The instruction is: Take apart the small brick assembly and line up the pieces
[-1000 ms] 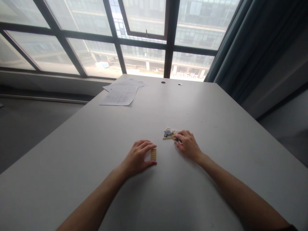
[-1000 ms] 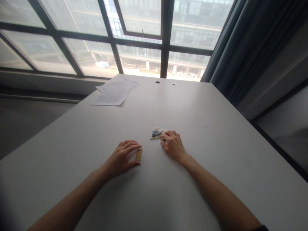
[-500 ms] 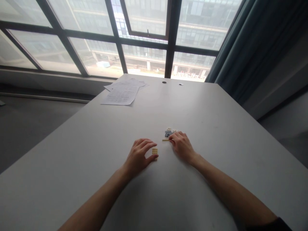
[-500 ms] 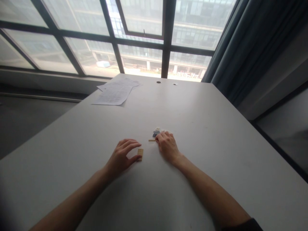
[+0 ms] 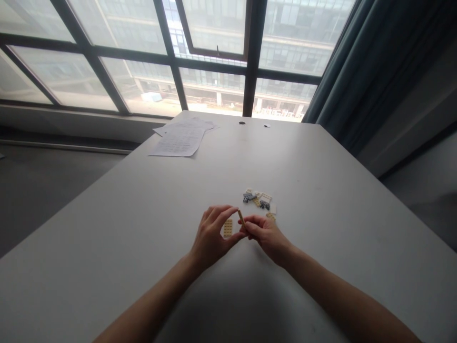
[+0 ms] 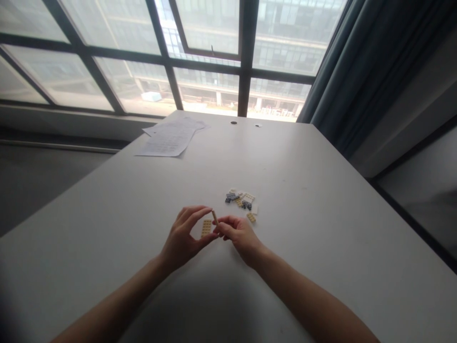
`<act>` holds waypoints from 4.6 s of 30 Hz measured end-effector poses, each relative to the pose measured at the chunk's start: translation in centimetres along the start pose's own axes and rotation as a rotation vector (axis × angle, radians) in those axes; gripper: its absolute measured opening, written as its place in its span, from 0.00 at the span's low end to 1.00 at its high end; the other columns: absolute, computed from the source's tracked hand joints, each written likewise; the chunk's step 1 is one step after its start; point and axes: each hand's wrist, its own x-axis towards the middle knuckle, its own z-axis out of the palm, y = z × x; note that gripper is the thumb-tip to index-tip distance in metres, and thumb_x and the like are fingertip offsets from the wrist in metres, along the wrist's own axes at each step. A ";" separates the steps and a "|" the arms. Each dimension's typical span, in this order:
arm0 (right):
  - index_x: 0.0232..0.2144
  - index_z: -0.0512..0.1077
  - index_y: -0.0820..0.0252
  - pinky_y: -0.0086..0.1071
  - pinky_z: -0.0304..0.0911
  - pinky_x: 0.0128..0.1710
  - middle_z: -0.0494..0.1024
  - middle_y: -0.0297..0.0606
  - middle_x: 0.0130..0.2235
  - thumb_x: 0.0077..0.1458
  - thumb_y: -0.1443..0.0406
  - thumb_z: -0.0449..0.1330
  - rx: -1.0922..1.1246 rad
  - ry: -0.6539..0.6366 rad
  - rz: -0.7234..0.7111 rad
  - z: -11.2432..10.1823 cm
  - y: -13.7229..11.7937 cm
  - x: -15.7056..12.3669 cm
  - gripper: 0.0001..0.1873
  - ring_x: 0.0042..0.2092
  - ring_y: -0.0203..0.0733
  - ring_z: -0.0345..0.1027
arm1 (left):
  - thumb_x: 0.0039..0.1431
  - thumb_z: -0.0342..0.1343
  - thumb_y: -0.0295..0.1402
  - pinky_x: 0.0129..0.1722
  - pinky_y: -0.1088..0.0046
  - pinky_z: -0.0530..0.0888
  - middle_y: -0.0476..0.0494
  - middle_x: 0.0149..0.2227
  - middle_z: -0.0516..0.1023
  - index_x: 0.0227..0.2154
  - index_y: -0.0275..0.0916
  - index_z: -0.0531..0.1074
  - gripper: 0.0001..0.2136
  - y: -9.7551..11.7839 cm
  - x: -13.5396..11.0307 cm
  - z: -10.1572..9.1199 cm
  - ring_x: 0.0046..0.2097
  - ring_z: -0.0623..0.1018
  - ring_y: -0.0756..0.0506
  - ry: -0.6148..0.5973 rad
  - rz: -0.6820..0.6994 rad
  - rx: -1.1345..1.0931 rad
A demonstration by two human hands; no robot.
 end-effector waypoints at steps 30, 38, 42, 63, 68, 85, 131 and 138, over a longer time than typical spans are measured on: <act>0.48 0.73 0.53 0.37 0.66 0.40 0.77 0.36 0.36 0.48 0.63 0.65 -0.159 0.047 -0.240 0.1 0.2 -0.8 0.22 0.37 0.39 0.70 | 0.54 0.60 0.41 0.47 0.62 0.68 0.40 0.43 0.75 0.50 0.42 0.68 0.21 -0.8 -0.5 0.1 0.48 0.71 0.40 -0.010 0.133 0.111; 0.46 0.74 0.55 0.34 0.63 0.45 0.79 0.38 0.38 0.42 0.65 0.69 0.268 -0.093 -0.029 0.6 -0.1 -0.7 0.25 0.41 0.38 0.70 | 0.59 0.54 0.43 0.47 0.61 0.67 0.38 0.46 0.74 0.53 0.40 0.66 0.21 -0.2 -0.6 0.1 0.49 0.70 0.40 0.008 0.135 0.076; 0.45 0.75 0.55 0.33 0.63 0.46 0.79 0.37 0.38 0.40 0.65 0.71 0.344 -0.092 0.012 1.1 -0.2 -0.8 0.26 0.42 0.38 0.70 | 0.59 0.55 0.40 0.48 0.61 0.67 0.39 0.46 0.74 0.52 0.41 0.67 0.19 0.1 -0.8 0.1 0.48 0.70 0.40 0.017 0.105 0.091; 0.43 0.73 0.61 0.38 0.58 0.45 0.73 0.44 0.39 0.50 0.57 0.64 -1.542 -0.068 -0.335 0.2 -0.8 1.7 0.19 0.44 0.48 0.63 | 0.49 0.63 0.42 0.55 0.55 0.63 0.38 0.50 0.72 0.50 0.42 0.69 0.25 -5.3 -1.1 -0.9 0.56 0.67 0.38 -0.401 0.049 0.084; 0.48 0.71 0.58 0.36 0.57 0.46 0.72 0.41 0.40 0.47 0.56 0.66 -1.439 -0.068 -0.314 -1.0 -0.5 1.9 0.26 0.43 0.46 0.64 | 0.48 0.63 0.44 0.55 0.54 0.63 0.39 0.50 0.73 0.50 0.41 0.69 0.26 -5.5 -1.1 -0.8 0.55 0.67 0.37 -0.422 0.034 0.082; 0.46 0.72 0.59 0.35 0.57 0.44 0.72 0.40 0.40 0.50 0.60 0.64 -1.365 -0.087 -0.336 -0.5 0.0 2.4 0.21 0.42 0.43 0.63 | 0.53 0.59 0.42 0.55 0.56 0.63 0.40 0.49 0.72 0.46 0.42 0.71 0.18 -5.3 -1.2 -0.6 0.55 0.66 0.38 -0.426 0.034 0.098; 0.36 0.73 0.56 0.40 0.56 0.49 0.73 0.39 0.42 0.56 0.68 0.58 -1.288 0.237 -0.481 -3.8 -1.4 2.7 0.06 0.48 0.46 0.62 | 0.56 0.58 0.39 0.51 0.60 0.67 0.41 0.44 0.77 0.43 0.40 0.72 0.13 -4.0 -0.7 -0.1 0.50 0.72 0.41 -0.174 0.101 0.123; 0.35 0.74 0.58 0.33 0.61 0.37 0.74 0.37 0.36 0.53 0.60 0.59 -0.561 0.108 -0.217 -0.9 -0.5 0.4 0.09 0.37 0.39 0.65 | 0.57 0.58 0.35 0.45 0.65 0.70 0.44 0.39 0.77 0.45 0.41 0.70 0.13 -0.9 -0.7 0.5 0.43 0.74 0.44 -0.004 0.150 0.097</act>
